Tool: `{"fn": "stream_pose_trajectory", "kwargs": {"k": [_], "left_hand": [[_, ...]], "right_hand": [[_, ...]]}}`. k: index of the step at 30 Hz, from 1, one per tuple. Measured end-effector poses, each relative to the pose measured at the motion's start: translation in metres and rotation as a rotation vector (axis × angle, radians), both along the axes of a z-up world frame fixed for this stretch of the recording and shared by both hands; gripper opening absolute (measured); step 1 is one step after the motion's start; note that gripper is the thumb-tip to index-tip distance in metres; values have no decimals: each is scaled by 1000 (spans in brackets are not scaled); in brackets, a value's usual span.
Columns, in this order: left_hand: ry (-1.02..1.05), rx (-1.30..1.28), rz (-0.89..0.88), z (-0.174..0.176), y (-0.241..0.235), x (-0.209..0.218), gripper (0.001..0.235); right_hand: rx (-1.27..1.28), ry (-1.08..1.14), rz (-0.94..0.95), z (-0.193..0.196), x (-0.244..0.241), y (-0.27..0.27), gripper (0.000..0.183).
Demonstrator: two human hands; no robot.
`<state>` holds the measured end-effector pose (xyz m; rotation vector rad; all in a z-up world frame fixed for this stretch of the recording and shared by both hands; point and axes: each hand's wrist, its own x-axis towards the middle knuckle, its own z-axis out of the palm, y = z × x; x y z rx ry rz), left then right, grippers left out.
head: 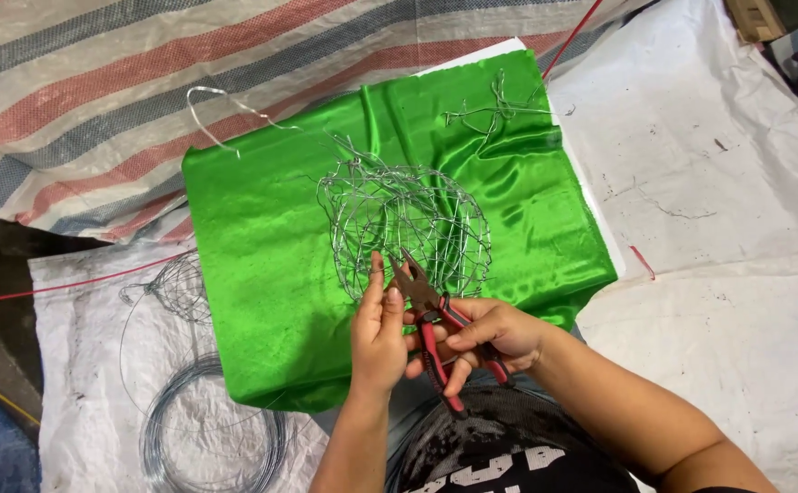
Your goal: Fabricating a wire basket by cutting, bending, and weaving metal wire.
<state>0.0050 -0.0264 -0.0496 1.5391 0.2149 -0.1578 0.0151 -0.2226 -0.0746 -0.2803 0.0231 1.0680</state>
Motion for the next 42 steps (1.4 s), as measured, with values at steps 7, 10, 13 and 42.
{"fn": "stream_pose_trajectory", "kwargs": {"k": [7, 10, 13, 42], "left_hand": [[-100, 75, 15, 7, -2, -1, 56], [-136, 173, -56, 7, -3, -3, 59], [-165, 203, -71, 20, -7, -5, 61], [-180, 186, -49, 29, -15, 2, 75]], "right_hand": [[-383, -175, -141, -15, -13, 8, 45], [-429, -148, -225, -15, -18, 9, 41], [-497, -151, -247, -27, -26, 9, 36], [-330, -292, -198, -47, -4, -13, 29]]}}
